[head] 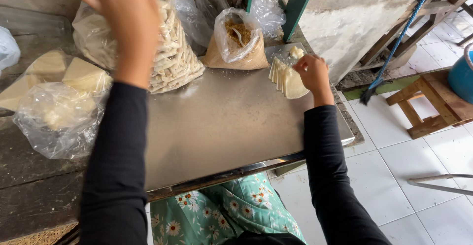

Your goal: The person repeatedly folds triangular dumpling wrappers, scoops a granular filling from a plastic bag with a small spoon, places it in the wrapper, and folds the edges to seal each dumpling. Finished dumplings are stacked on the metal table.

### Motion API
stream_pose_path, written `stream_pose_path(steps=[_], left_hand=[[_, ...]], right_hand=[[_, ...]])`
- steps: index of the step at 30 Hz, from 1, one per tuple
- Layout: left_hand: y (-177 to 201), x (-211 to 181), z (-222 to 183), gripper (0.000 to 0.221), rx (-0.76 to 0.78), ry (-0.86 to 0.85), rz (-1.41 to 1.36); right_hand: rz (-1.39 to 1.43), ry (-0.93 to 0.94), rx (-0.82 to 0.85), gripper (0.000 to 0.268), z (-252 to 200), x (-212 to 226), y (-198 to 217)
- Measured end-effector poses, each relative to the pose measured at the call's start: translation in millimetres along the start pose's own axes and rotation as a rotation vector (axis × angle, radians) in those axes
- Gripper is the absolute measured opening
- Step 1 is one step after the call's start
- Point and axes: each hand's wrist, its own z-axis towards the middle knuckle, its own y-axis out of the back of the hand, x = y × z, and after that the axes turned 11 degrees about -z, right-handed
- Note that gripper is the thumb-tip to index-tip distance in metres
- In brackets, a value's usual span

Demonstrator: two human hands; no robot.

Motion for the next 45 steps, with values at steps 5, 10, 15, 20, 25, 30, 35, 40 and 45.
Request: stream_pose_path(steps=[5,10,15,20,25,30,35,40,45], left_hand=[[-45,-143,-112,0.021,0.381,0.122,-0.589],[-112,-222,-178,0.021,0.671,0.015,-0.551],[-160,-243,-190,0.012,0.742,0.076,-0.51],[-172,-239,-203,0.006,0.617,0.157,-0.554],[-161,-236,-192,0.014,0.565,0.208,-0.613],[-162,-235,-196,0.003,0.65,0.108,-0.546],[-180,-236,-205,0.016,0.467,0.379,-0.703],[-159,-203,-197,0.035,0.394,1.439,-1.361],[-91,-150,-188,0.054,0.65,1.333,-1.119]], right_hand=[[0.13,0.212,0.56,0.033,-8,-19,31],[0.117,0.332,0.676,0.043,-7,-21,32],[0.098,0.335,0.687,0.048,-11,-16,27],[0.135,0.329,0.59,0.029,-10,-12,20],[0.317,0.182,0.229,0.016,-16,-10,23],[0.325,-0.131,-0.281,0.012,-13,15,36],[0.234,0.129,-0.414,0.005,-21,57,48],[0.317,0.437,-0.108,0.015,-45,113,39],[0.331,0.671,0.187,0.011,-64,148,38]])
